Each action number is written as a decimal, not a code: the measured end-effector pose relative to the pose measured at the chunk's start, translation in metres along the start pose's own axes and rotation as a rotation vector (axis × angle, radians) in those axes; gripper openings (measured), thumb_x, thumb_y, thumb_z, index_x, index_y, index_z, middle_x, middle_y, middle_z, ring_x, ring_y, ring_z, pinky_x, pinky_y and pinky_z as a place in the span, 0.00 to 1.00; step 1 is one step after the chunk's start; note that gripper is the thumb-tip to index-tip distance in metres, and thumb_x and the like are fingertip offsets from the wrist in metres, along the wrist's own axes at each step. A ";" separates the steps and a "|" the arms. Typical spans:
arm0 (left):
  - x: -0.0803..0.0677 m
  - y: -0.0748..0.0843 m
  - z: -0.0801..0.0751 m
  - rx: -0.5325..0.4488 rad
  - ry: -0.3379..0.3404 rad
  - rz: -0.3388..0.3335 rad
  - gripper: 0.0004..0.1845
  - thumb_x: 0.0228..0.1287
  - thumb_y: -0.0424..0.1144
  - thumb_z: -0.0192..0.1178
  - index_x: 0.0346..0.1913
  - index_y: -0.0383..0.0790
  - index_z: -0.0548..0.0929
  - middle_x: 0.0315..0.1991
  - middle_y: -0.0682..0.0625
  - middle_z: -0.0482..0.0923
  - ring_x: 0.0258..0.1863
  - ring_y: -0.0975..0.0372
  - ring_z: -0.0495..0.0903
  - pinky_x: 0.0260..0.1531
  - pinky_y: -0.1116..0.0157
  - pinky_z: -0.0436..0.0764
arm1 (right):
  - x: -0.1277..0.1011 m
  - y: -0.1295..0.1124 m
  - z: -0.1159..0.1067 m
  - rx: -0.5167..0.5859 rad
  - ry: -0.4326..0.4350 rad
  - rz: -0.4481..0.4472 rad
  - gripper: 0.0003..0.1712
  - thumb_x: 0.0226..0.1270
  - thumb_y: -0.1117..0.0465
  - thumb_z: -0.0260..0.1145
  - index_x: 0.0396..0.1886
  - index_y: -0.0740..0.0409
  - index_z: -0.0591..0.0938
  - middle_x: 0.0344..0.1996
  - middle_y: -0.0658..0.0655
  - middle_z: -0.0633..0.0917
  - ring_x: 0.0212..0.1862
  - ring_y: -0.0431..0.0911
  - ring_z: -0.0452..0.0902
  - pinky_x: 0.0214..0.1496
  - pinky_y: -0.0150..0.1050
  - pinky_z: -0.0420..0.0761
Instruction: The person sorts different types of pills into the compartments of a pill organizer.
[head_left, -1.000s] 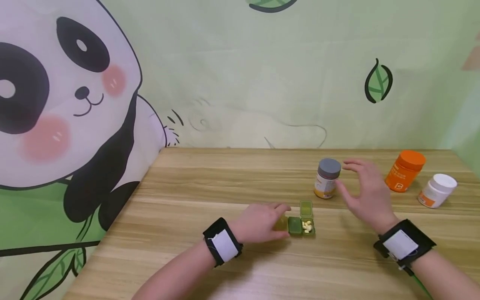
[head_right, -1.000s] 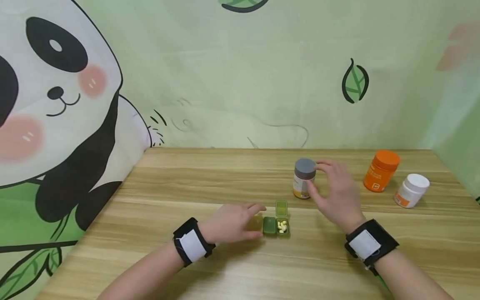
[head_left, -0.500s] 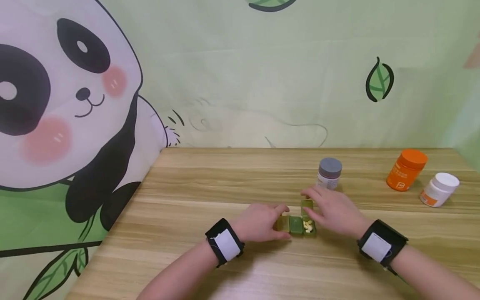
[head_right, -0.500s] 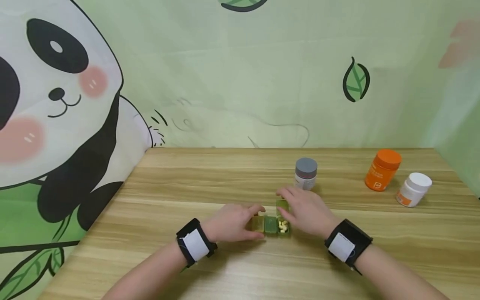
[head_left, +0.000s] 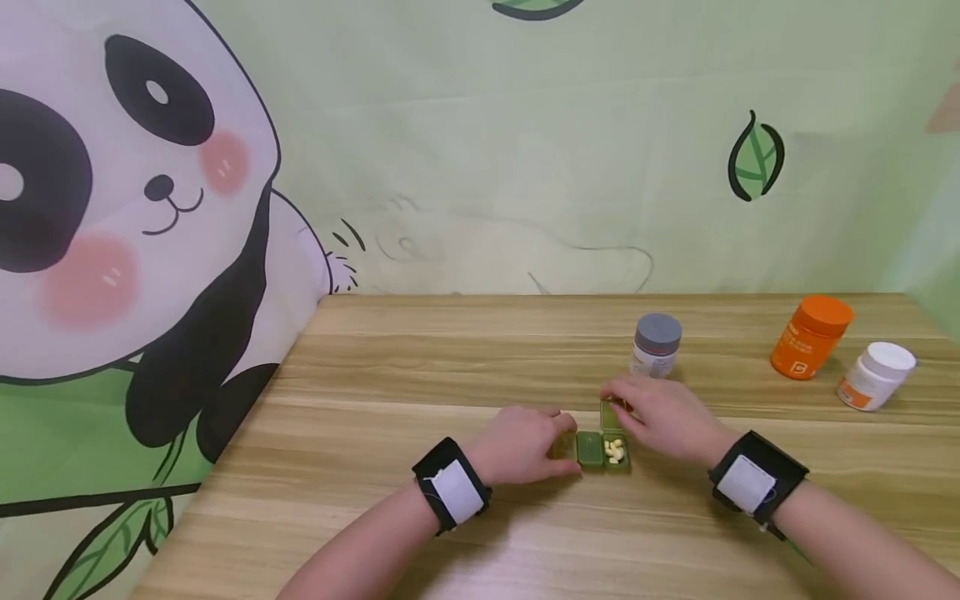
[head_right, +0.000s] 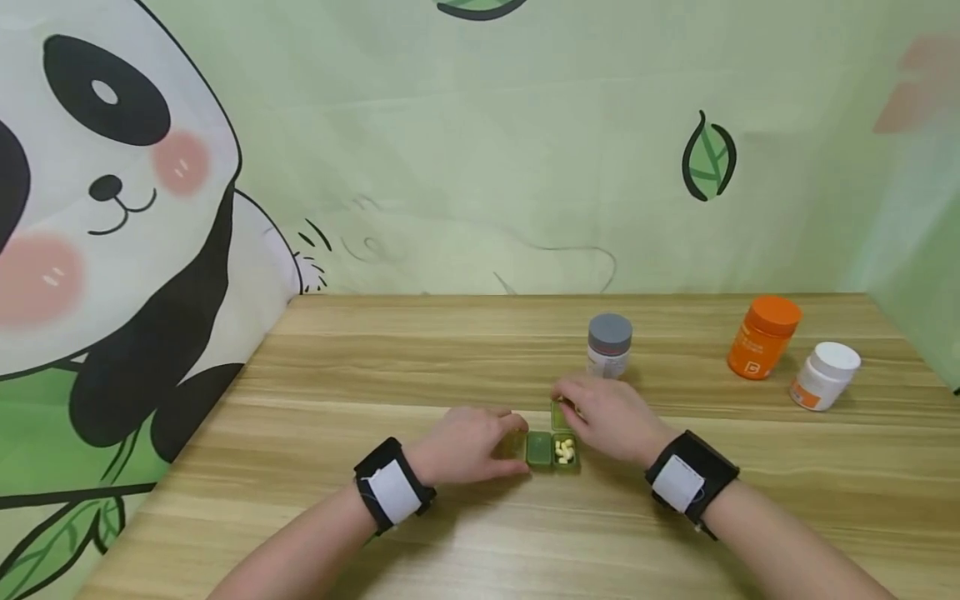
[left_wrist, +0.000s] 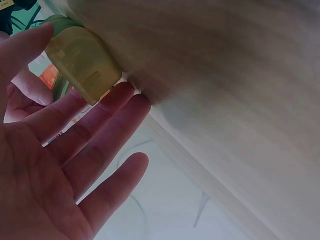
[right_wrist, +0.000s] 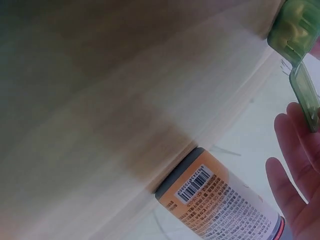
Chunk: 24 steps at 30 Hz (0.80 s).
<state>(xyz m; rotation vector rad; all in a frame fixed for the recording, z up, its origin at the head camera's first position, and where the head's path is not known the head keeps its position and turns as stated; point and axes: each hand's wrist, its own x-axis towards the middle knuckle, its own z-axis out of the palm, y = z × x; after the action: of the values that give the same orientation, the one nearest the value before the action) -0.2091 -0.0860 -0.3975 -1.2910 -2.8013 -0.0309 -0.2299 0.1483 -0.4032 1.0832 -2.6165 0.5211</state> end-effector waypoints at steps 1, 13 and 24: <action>0.000 0.000 0.000 0.005 0.005 0.004 0.25 0.61 0.61 0.62 0.51 0.44 0.81 0.30 0.59 0.73 0.21 0.71 0.68 0.23 0.71 0.71 | 0.000 -0.001 0.000 -0.001 0.005 -0.005 0.08 0.64 0.66 0.65 0.43 0.56 0.82 0.37 0.51 0.84 0.37 0.42 0.80 0.35 0.41 0.80; -0.001 0.002 0.001 0.012 0.021 0.010 0.24 0.62 0.60 0.62 0.51 0.44 0.82 0.30 0.59 0.75 0.22 0.71 0.67 0.24 0.71 0.72 | -0.014 -0.015 -0.014 -0.032 -0.009 -0.133 0.09 0.58 0.65 0.71 0.38 0.52 0.81 0.34 0.47 0.82 0.32 0.39 0.77 0.32 0.40 0.78; -0.001 0.003 0.000 0.024 0.012 0.004 0.24 0.63 0.59 0.61 0.51 0.44 0.83 0.31 0.58 0.76 0.23 0.71 0.68 0.25 0.71 0.73 | -0.025 -0.022 -0.013 -0.134 0.001 -0.317 0.14 0.51 0.64 0.76 0.37 0.54 0.81 0.34 0.49 0.79 0.36 0.43 0.76 0.38 0.42 0.79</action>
<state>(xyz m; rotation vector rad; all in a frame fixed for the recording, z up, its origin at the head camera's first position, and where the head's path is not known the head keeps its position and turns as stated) -0.2060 -0.0846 -0.3975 -1.2875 -2.7798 -0.0044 -0.1956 0.1549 -0.3954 1.4127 -2.3725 0.2717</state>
